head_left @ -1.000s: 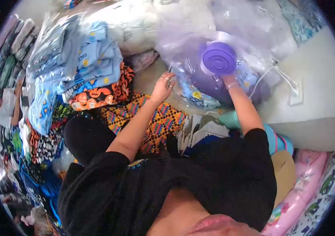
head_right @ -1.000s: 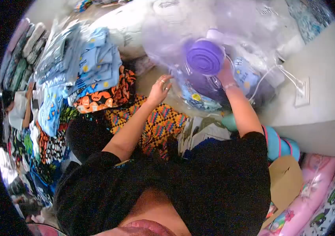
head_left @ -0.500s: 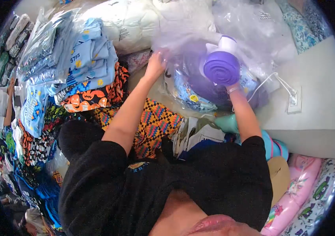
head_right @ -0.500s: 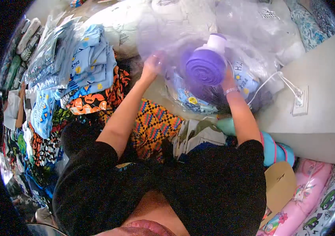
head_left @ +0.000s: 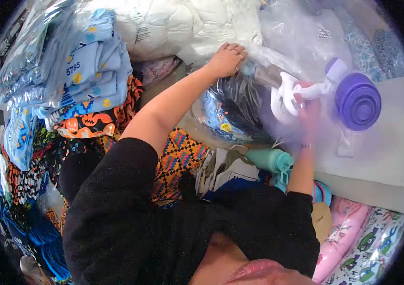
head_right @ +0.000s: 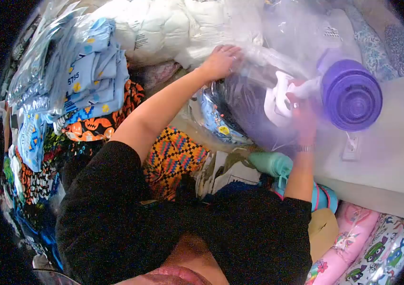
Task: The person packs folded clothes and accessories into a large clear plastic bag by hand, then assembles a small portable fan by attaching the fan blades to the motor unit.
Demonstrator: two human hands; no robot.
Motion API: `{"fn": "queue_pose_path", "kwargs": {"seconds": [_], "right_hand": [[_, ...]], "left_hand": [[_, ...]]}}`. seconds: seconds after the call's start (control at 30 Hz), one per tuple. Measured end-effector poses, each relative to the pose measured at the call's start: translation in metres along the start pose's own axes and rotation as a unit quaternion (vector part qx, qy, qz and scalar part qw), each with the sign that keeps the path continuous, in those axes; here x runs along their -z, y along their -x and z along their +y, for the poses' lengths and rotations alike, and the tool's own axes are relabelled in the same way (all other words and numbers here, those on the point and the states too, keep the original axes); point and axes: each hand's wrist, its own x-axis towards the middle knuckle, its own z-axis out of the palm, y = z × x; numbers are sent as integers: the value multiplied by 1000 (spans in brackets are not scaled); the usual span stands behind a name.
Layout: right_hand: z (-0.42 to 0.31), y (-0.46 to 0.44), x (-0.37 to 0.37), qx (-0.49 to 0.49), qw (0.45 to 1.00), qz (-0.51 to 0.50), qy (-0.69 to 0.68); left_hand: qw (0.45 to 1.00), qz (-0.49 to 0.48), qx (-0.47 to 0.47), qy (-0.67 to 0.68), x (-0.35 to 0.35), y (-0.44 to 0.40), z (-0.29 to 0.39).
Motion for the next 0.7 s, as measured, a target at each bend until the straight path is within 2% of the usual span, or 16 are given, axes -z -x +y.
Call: {"fn": "queue_pose_path", "kwargs": {"seconds": [0.03,0.07,0.13,0.27,0.33,0.47,0.53,0.57,0.63,0.67,0.7], "right_hand": [[-13,0,10,-88,994,-46,43],[-17,-1,11,-134,987,-66,65],[-15,0,9,-187,974,-90,93],[2,10,-16,-121,988,-63,66],[5,10,-30,-79,995,-42,50],[15,7,-59,-3,999,1,45],[12,9,-73,30,998,21,42],[11,9,-79,46,998,32,39],[7,7,-93,74,995,58,36],[8,5,-100,84,994,68,33],[8,3,-109,92,992,77,33]], "left_hand": [[998,15,16,-52,0,-4,4],[999,18,15,-48,-2,-8,4],[993,-79,46,-73,-5,-12,5],[994,-45,90,-49,-23,-23,0],[984,-78,161,-13,-30,-36,-7],[985,-67,142,-67,-61,-34,-27],[997,-39,57,22,-48,-20,-44],[997,-43,58,15,-36,-13,-51],[959,-130,105,231,13,-8,-53],[958,-136,108,227,28,-4,-58],[965,-65,109,228,40,2,-66]]}}
